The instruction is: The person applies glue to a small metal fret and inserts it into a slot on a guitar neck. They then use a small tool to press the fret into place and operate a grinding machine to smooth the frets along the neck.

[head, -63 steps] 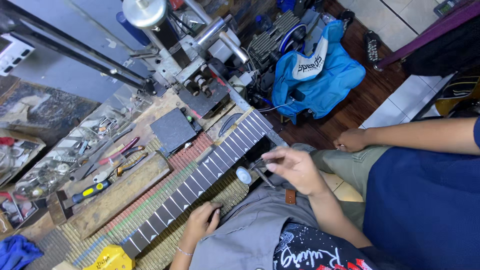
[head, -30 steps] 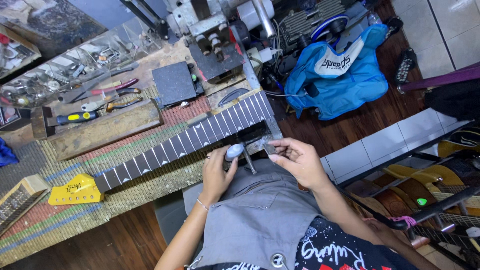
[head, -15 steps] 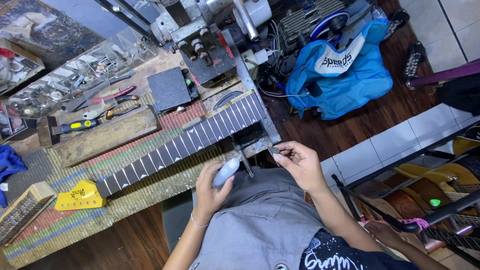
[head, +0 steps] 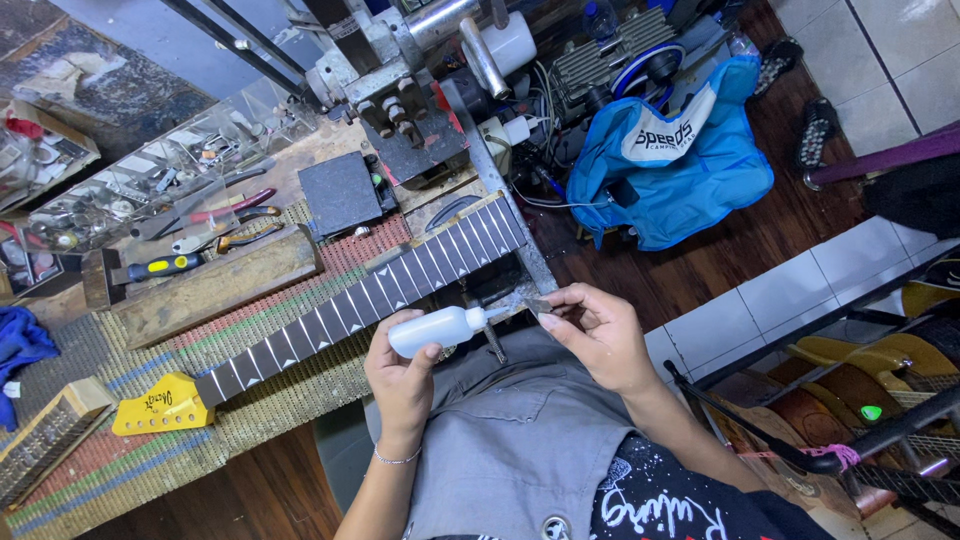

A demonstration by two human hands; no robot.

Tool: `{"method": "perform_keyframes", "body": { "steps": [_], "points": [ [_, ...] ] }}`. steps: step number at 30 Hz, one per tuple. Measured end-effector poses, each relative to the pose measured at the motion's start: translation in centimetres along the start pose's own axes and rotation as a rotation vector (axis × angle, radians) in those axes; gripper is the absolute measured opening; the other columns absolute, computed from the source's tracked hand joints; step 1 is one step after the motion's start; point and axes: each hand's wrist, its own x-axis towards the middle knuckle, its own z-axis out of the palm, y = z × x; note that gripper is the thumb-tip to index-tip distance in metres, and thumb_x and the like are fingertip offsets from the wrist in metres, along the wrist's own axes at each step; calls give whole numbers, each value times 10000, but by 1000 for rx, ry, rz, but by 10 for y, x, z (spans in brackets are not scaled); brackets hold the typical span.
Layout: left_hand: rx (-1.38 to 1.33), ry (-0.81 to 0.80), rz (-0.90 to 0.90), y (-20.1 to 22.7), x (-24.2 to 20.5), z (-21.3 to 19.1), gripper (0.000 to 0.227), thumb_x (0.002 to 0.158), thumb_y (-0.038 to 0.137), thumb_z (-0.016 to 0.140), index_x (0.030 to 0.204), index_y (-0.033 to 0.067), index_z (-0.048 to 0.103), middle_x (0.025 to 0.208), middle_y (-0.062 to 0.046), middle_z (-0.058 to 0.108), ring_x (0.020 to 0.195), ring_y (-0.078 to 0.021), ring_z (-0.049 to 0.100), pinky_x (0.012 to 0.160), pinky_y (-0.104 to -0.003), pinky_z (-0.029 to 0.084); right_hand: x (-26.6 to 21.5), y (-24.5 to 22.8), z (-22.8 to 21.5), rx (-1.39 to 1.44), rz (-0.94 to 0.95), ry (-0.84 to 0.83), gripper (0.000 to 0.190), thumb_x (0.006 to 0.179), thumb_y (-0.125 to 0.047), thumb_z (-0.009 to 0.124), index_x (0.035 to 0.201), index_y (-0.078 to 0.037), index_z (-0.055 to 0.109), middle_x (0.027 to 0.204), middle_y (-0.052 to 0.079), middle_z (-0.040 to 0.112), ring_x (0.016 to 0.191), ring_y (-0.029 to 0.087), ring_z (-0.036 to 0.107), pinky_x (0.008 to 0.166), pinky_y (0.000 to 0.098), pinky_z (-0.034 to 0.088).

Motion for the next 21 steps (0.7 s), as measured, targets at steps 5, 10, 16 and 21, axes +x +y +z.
{"method": "perform_keyframes", "body": {
  "steps": [5, 10, 16, 21],
  "points": [
    [85, -2, 70, 16, 2, -3, 382, 712, 121, 741, 1024, -19, 570, 960, -138, 617, 903, -166, 595, 746, -299, 500, 3, -8, 7, -7, -55, -16, 190, 742, -21, 715, 897, 68, 652, 706, 127, 607, 697, 131, 614, 612, 241, 517],
    [121, -27, 114, 42, 5, 15, 366, 720, 106, 728, 1011, -39, 561, 968, -176, 612, 939, -225, 609, 781, -335, 501, 8, -16, 13, -13, -117, -52, 176, 737, -10, 714, 875, 80, 654, 678, 130, 606, 671, 136, 609, 594, 254, 516],
    [165, -124, 137, 52, 5, 18, 329, 808, 205, 673, 1059, 39, 540, 1032, -159, 615, 1009, -282, 625, 862, -334, 532, 9, -22, 12, -155, -58, -103, 168, 800, -108, 658, 924, 2, 635, 851, 76, 654, 766, 124, 615, 692, 212, 515],
    [219, -105, 175, 55, 7, 18, 323, 810, 199, 667, 1054, 32, 536, 1030, -121, 599, 998, -290, 640, 874, -358, 540, 16, -24, 13, -162, -84, -130, 157, 803, -104, 651, 928, -9, 640, 852, 73, 659, 754, 121, 602, 703, 218, 500]
  ]
}}
